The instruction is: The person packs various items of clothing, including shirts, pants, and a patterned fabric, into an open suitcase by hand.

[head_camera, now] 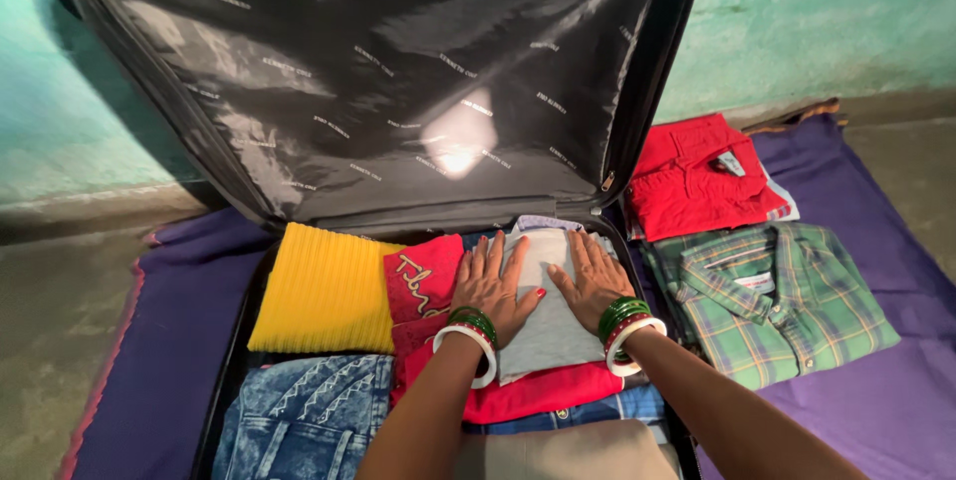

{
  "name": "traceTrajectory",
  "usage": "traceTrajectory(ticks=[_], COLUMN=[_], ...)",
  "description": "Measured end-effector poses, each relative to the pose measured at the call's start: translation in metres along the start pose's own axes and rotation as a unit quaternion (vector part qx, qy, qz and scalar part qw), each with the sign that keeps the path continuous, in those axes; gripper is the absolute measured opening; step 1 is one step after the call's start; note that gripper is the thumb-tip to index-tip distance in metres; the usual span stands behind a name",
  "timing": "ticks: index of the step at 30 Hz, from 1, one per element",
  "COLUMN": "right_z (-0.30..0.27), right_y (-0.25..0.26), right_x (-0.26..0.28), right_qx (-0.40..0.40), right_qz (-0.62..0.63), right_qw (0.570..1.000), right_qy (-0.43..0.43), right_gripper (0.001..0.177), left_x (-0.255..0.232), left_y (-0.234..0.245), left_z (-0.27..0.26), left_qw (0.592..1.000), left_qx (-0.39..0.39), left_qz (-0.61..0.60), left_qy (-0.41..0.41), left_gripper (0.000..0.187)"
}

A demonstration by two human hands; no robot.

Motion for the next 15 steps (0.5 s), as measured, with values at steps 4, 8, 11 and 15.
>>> traceTrajectory(ticks=[4, 8, 11, 15], right_z=[0.004, 0.006, 0.003, -0.016], right_y=[-0.002, -0.005, -0.001, 0.020], right_x=[0.000, -0.004, -0.004, 0.004], right_qx=[-0.017, -0.009, -0.015, -0.030], right_qz=[0.006, 0.004, 0.015, 0.013], right_qw=[1.000, 1.000, 1.000, 0.999], right_qy=[0.015, 0.008, 0.019, 0.034], right_gripper=[0.085, 0.084, 0.084, 0.082], left_x=[0.002, -0.007, -0.019, -0.035], left_y=[-0.001, 0.007, 0.016, 0.029], left_z=[0.003, 0.003, -0.006, -0.018], left_qw=[1.000, 1.000, 0.998, 0.995], left_qx=[0.011, 0.009, -0.027, -0.057], left_qz=[-0.005, 0.015, 0.052, 0.064], left_qy=[0.004, 0.021, 0.020, -0.055], left_gripper=[0.085, 0.086, 0.085, 0.083])
Point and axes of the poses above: each hand's wrist, its own z-axis towards the middle knuckle, its own y-axis out of the back of the hand, x = y × z, the point moved 9 cm from there along z, towards the middle knuckle
